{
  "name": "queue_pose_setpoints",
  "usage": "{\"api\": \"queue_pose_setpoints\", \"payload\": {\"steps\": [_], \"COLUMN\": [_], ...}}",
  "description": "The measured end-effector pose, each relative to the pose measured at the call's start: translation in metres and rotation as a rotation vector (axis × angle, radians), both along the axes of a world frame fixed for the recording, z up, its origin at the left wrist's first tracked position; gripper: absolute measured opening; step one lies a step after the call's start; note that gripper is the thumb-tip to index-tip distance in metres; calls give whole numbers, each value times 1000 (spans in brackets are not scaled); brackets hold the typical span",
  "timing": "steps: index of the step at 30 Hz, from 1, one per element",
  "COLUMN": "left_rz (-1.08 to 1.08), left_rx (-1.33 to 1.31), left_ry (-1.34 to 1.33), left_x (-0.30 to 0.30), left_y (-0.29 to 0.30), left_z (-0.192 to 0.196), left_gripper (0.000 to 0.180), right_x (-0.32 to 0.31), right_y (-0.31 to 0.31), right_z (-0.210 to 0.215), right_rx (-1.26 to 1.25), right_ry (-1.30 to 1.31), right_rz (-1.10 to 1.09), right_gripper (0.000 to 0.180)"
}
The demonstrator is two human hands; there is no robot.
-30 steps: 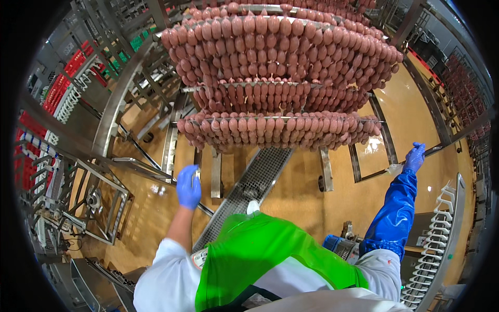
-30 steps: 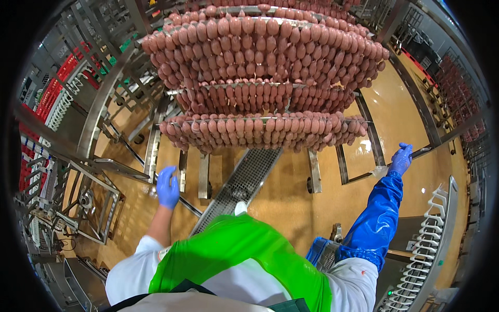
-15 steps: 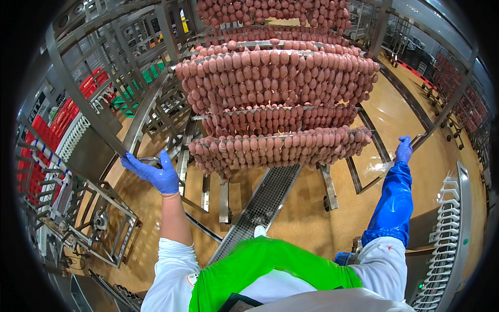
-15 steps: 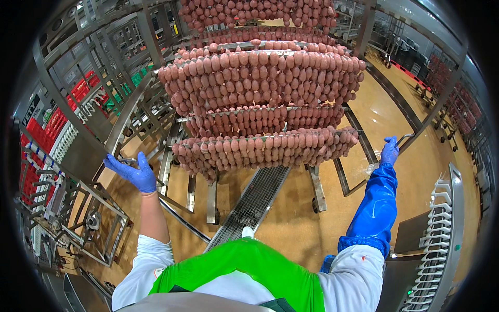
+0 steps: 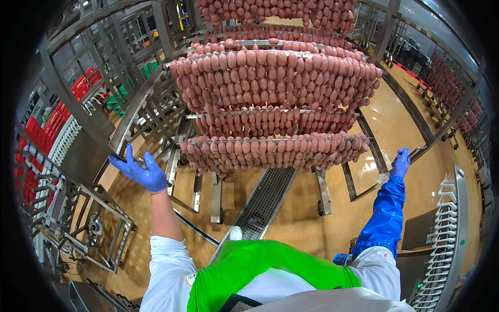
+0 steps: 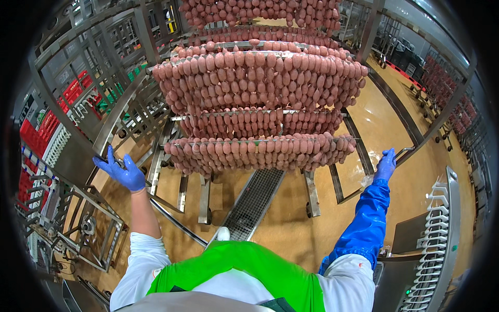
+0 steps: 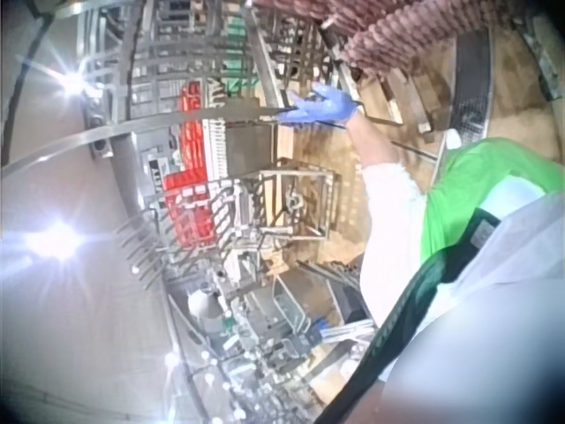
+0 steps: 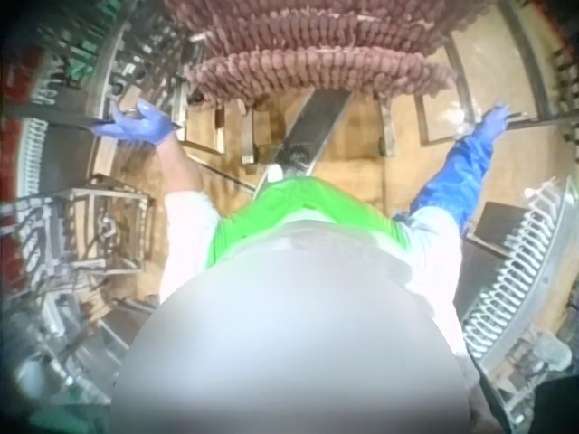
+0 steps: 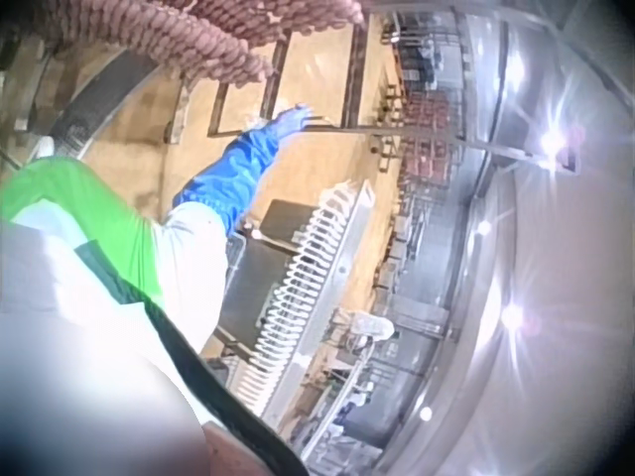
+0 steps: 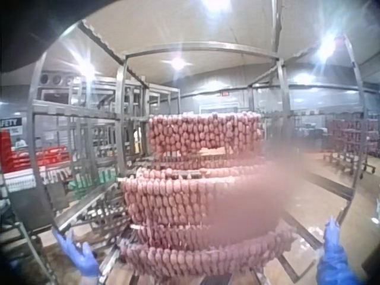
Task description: The person handles a plastic bag, then repeatedly picks up sausage links from a conveyor and places them onto metal rods. The person also transfers completed sausage rods to a hanging rack.
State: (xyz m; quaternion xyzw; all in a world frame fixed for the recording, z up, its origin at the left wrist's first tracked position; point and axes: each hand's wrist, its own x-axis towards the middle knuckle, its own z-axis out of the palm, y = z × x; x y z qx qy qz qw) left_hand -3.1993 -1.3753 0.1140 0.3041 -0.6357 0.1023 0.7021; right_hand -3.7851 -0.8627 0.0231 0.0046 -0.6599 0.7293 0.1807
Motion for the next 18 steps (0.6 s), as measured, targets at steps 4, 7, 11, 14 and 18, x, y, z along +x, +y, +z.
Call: {"api": "queue_pose_setpoints", "payload": {"steps": [4, 7, 11, 14, 18], "left_rz": [50, 88, 59, 101, 78], "left_rx": [46, 24, -18, 12, 75], "left_ry": [-22, -36, -22, -82, -142], "left_x": [-3, 5, 0, 1, 20], "left_y": [-15, -18, -26, -19, -5], "left_z": [-3, -2, -11, -5, 1], "left_gripper": [49, 45, 44, 39, 32], "right_x": [8, 20, 0, -12, -6], "right_y": [4, -8, 3, 11, 2], "right_z": [5, 5, -5, -6, -9], "right_rx": [-38, -36, 66, 105, 127], "right_ry": [19, -33, 33, 15, -41], "right_rz": [0, 74, 26, 41, 108], "right_gripper": [38, 39, 40, 40, 39]}}
